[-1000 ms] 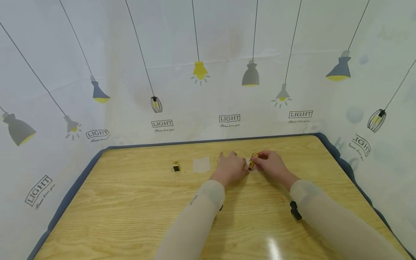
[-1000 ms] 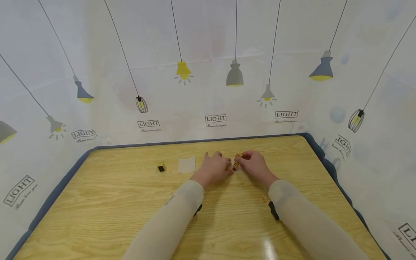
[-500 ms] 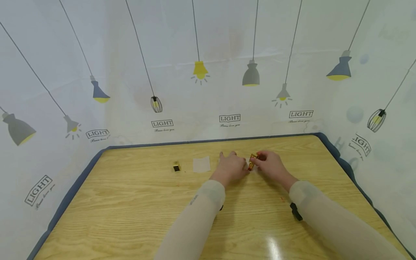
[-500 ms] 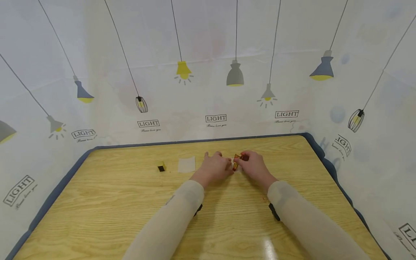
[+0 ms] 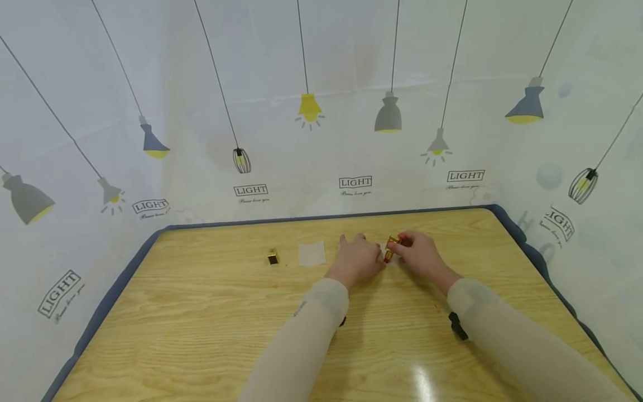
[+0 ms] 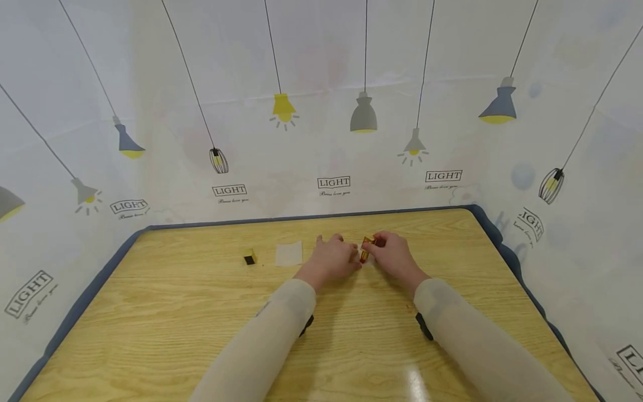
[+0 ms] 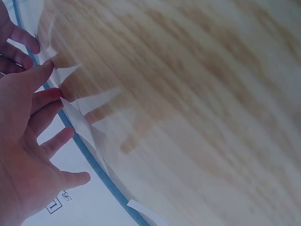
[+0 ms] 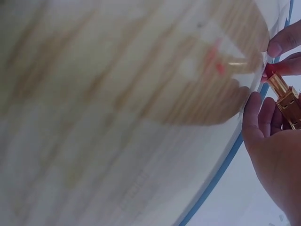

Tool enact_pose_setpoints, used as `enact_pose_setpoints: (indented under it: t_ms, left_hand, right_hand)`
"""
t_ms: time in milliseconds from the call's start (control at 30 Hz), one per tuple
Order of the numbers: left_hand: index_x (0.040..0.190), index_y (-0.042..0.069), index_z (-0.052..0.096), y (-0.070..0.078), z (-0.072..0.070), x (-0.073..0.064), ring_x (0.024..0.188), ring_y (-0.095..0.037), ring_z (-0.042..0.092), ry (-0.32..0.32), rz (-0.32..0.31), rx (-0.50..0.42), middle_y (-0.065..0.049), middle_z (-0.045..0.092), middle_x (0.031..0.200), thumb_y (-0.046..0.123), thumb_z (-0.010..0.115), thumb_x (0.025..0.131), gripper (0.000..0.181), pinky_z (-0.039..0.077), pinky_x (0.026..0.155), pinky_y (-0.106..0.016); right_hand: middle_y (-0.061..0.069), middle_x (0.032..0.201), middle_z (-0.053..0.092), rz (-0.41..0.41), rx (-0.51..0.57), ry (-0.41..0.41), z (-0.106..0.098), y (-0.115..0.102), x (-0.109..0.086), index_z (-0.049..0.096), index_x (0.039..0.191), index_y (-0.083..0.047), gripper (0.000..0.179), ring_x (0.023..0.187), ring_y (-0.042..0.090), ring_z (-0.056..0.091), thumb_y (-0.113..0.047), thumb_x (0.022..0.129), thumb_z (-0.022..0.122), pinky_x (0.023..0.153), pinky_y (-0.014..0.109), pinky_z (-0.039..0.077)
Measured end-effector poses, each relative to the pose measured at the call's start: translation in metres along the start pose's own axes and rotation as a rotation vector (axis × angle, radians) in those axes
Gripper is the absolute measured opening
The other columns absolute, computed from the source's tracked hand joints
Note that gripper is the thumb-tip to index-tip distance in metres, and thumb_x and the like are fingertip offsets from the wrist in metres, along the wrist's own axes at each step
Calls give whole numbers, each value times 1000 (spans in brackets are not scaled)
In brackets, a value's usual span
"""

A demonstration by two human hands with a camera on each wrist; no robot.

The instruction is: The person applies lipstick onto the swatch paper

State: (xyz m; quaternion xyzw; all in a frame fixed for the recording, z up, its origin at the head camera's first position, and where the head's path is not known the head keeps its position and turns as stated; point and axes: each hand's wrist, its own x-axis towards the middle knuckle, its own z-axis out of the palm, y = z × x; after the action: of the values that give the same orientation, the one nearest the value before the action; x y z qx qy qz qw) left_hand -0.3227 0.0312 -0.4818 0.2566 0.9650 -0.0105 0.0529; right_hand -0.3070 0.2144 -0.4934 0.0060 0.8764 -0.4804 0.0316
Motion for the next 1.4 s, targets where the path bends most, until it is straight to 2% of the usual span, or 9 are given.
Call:
enact_pose_setpoints:
  t_ms: [133,233,367,500,700,967,1233,1400]
  left_hand:
    - [122,31,76,1,2,1,151,-23,46,5,-21,-35,8,75,134,55,61,105,33,30,124,-73]
    - [121,32,77,1,2,1,151,-23,47,9,-28,-62,9,76,133,54,63,104,31,29,124,-74]
    - [112,31,76,-1,1,1,151,-25,47,4,-22,-104,8,75,133,58,65,102,30,28,124,-74]
    - [106,31,75,-1,1,0,151,-26,47,6,-27,-105,8,75,133,59,62,103,31,29,124,-74]
    - [106,34,78,0,3,2,149,-23,50,29,-42,-65,10,77,128,55,61,105,27,29,124,-74]
    - [119,36,79,1,2,3,150,-23,48,7,-51,-62,13,76,132,53,65,104,27,28,125,-74]
    - [117,36,79,1,2,3,149,-24,49,6,-47,-60,13,77,129,53,66,103,26,29,124,-74]
    - [121,36,79,1,0,1,151,-24,48,3,-42,-66,13,75,134,52,66,104,27,28,125,-74]
  right_hand:
    - [24,125,69,28,63,21,-1,0,-1,63,133,6,45,106,33,74,-28,105,69,84,36,66]
    - [24,125,69,31,71,26,-2,1,-1,63,132,7,45,107,34,74,-28,105,69,86,39,66]
    - [26,125,69,7,11,18,-2,2,0,62,133,8,46,103,30,72,-27,105,69,80,32,65]
    - [27,124,70,-38,-47,13,-1,2,0,62,135,10,49,99,27,71,-28,105,69,74,26,61]
    - [26,124,71,-57,-104,13,-1,2,1,62,135,8,49,99,27,70,-30,105,68,76,28,60]
    - [25,123,71,-69,-186,12,-7,1,6,63,135,7,49,102,29,67,-31,106,68,80,32,58]
    - [26,127,70,-76,-242,30,-15,4,14,62,137,8,51,112,35,65,-32,106,67,97,49,57]
    - [27,124,70,-77,-250,36,-23,6,20,62,135,9,49,110,36,65,-31,106,66,96,50,56]
